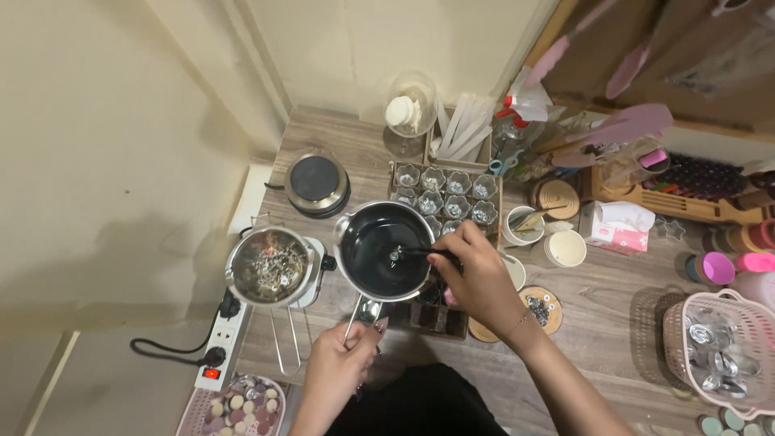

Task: Preparing and placing wicks and decorative elements into glass jars for candle making.

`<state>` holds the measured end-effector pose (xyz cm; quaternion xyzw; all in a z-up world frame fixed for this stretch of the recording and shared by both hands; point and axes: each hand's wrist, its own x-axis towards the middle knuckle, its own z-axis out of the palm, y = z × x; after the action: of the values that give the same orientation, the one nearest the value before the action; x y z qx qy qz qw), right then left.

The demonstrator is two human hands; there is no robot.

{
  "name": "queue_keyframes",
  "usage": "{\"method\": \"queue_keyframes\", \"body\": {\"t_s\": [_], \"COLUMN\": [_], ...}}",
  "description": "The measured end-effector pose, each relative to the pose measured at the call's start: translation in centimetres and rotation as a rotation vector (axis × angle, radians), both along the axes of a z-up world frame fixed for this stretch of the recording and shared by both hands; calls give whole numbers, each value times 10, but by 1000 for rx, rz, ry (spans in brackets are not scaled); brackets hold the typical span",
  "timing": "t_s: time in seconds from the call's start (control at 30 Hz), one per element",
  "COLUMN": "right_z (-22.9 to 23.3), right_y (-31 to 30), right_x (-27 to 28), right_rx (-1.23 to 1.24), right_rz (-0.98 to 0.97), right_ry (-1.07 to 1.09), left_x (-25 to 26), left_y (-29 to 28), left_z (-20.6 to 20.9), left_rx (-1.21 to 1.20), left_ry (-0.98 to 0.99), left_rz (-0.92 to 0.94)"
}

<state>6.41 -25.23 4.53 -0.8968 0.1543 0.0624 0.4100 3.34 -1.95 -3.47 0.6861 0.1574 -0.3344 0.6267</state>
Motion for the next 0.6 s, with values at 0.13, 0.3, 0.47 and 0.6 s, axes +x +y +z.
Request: {"method": "queue_keyframes", "body": {"t_s": [0.13,0.3,0.47,0.6], "right_z": [-24,-18,-53,-107], "right_y": [-18,-32,-63,-83], "right_x": [12,41,72,94], "right_rx": [-110,-104,-214,-354], "right_rz": [112,46,-94,-144], "right_ry": [-402,-284,-424,-515], "left_x": [19,45,64,76], "left_y": [-5,-9,-8,-12], "left_z": [2,-4,-23,-19], "left_rx": [27,-15,10,-32], "left_ry": [48,14,-5,112], "left_rz": [32,38,57,133]}}
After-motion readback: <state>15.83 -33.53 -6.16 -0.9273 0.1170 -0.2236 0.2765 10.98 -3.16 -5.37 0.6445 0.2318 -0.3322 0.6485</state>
